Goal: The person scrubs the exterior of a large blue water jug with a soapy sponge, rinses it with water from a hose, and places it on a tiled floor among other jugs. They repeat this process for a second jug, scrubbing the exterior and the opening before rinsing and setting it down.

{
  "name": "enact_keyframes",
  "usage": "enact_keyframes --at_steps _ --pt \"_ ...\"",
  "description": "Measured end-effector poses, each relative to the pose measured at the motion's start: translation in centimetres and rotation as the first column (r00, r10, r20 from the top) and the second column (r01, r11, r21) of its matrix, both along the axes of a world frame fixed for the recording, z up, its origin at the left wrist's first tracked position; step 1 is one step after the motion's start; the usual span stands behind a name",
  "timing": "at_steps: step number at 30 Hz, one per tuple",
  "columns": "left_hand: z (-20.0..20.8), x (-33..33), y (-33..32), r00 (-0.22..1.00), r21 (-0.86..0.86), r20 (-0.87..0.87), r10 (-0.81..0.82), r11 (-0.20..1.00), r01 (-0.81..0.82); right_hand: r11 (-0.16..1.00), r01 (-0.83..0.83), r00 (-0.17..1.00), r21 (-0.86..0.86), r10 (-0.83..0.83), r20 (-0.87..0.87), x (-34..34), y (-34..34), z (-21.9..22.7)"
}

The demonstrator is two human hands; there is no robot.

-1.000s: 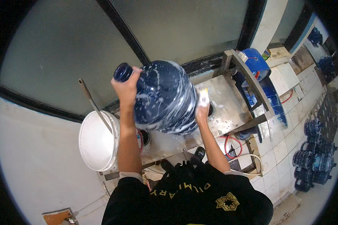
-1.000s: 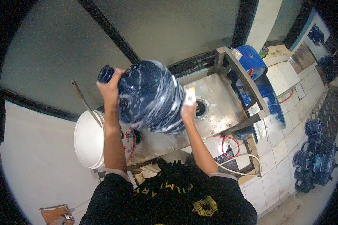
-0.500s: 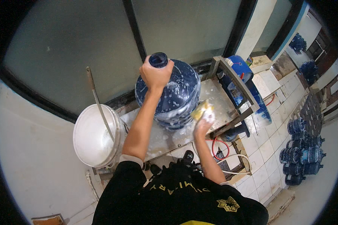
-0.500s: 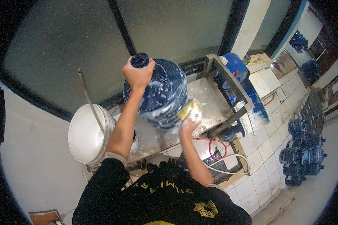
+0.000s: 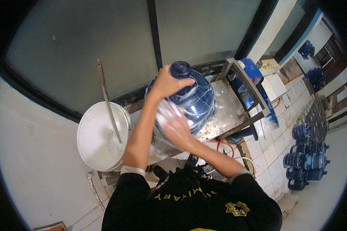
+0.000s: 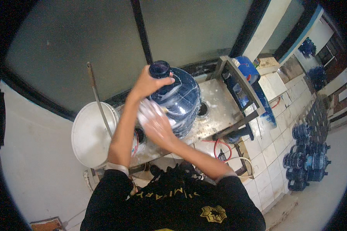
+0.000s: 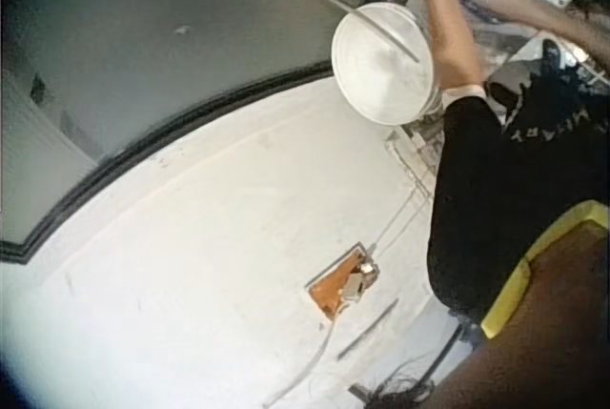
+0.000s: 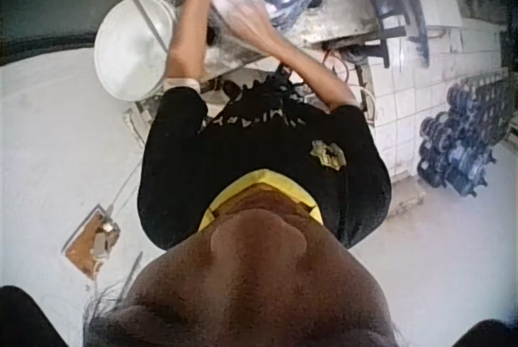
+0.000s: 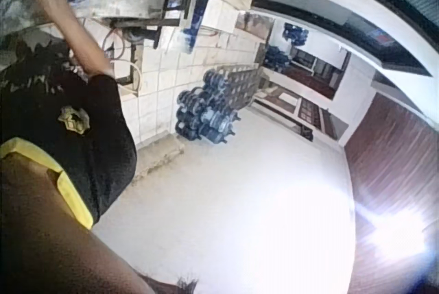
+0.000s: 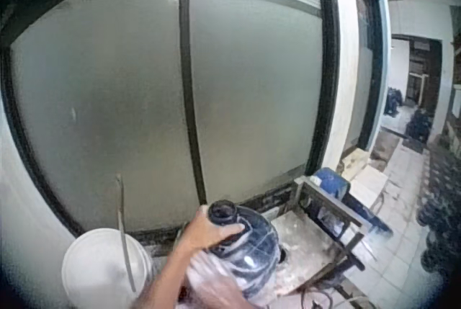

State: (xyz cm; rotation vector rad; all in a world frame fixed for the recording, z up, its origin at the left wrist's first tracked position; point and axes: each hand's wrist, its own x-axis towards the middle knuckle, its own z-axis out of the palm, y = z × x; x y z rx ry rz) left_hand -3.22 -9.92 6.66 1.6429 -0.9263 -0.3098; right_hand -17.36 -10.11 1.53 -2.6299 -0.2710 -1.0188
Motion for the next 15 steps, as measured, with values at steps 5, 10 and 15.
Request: enact_keyframes --at_steps 5,10,15 --pt "1.5 1.0 0.1 0.983 0.12 0.005 -0.186 0.976 0.184 0.962 0.044 0.983 0.268 0.006 -0.182 10.5 -0.2 -1.3" --pt "1.4 1.2 1.1 0.982 0.1 -0.028 -0.186 0.977 0.188 0.982 -0.045 0.999 0.184 0.039 0.038 -1.6 -2.8 0.0" --pt "-1.5 -0.6 0.2 0.999 -0.022 0.034 -0.024 0.999 0.025 0.889 0.2 0.979 0.412 -0.202 -0.039 -0.7 -13.1 -0.9"
